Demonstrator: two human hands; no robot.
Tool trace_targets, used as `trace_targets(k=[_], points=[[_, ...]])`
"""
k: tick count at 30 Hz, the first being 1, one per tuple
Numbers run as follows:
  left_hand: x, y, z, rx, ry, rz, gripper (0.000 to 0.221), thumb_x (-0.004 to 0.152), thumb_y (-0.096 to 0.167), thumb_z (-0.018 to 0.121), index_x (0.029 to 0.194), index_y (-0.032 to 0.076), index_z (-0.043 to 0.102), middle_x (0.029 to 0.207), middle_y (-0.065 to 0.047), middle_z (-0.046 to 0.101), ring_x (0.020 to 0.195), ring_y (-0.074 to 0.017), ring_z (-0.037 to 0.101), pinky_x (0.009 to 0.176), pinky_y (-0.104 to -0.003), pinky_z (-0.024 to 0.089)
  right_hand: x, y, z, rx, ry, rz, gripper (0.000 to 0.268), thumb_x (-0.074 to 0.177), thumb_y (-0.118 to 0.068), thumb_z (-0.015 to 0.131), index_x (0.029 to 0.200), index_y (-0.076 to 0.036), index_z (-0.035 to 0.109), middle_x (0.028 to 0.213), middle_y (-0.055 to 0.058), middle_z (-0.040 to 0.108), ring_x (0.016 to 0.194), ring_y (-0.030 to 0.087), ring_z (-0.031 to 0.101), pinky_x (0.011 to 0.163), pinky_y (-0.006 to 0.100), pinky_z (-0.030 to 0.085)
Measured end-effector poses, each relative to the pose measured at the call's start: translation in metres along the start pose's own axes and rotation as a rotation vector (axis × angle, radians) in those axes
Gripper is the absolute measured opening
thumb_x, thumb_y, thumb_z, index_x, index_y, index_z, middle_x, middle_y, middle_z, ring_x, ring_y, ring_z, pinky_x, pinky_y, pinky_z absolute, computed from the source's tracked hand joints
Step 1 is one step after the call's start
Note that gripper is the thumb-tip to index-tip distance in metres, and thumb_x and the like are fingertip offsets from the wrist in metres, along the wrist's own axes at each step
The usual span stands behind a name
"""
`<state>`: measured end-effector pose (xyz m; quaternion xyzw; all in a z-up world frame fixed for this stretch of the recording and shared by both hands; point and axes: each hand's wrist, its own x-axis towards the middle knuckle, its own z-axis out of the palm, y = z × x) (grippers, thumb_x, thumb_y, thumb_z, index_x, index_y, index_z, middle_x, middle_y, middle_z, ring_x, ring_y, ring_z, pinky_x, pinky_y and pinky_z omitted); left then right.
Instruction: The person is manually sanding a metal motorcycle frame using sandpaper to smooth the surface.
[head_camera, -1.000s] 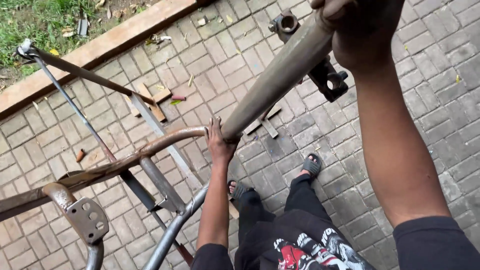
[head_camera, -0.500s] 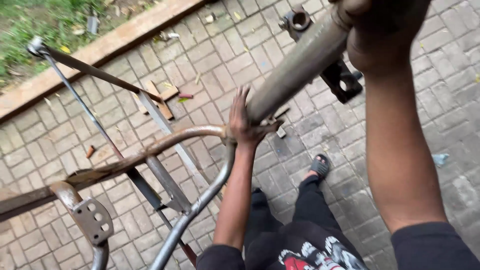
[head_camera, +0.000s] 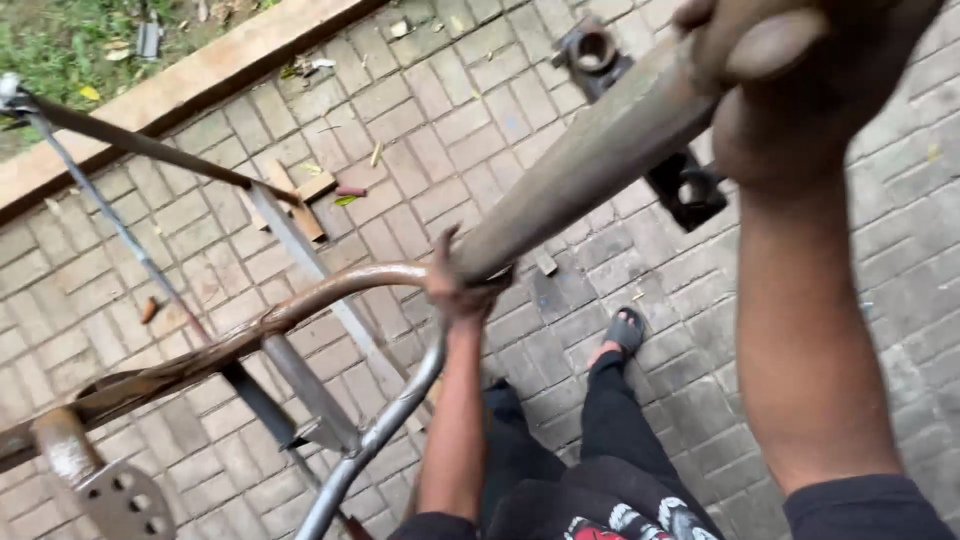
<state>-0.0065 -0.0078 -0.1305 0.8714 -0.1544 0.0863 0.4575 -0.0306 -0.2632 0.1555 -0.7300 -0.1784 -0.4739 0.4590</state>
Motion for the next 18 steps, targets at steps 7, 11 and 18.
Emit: trace_targets(k=[7, 11, 18], points=[[0.032, 0.045, -0.016, -0.219, -0.136, 0.074, 0.128, 0.039, 0.071, 0.089, 0.142, 0.004, 0.053, 0.158, -0.019, 0.041, 0.132, -0.0313, 0.059, 0.103, -0.042, 0.055, -0.009, 0.006, 0.002, 0.012, 0.08, 0.134, 0.038, 0.108, -0.037, 0.057, 0.129, -0.018, 0.031, 0.075, 0.021, 0.041, 0.077, 0.041, 0.054, 0.079, 0.054, 0.051], [0.038, 0.06, -0.031, -0.388, -0.308, 0.145, 0.158, 0.047, 0.067, 0.09, 0.163, 0.01, -0.002, 0.143, -0.013, 0.064, 0.13, -0.0299, 0.067, 0.105, -0.039, 0.056, -0.027, 0.013, -0.005, 0.137, 0.107, 0.175, 0.041, 0.102, -0.029, 0.065, 0.131, -0.021, 0.037, 0.101, 0.029, 0.052, 0.089, 0.045, 0.06, 0.085, 0.058, 0.054], [0.015, -0.017, -0.018, -0.168, -0.302, 0.098, 0.148, 0.055, 0.103, 0.044, 0.163, 0.01, 0.007, 0.126, -0.021, 0.072, 0.108, -0.0383, 0.074, 0.094, -0.054, 0.06, -0.01, 0.006, 0.004, 0.152, 0.088, 0.216, 0.043, 0.109, -0.012, 0.07, 0.129, -0.018, 0.033, 0.1, 0.029, 0.051, 0.091, 0.042, 0.058, 0.088, 0.056, 0.053]])
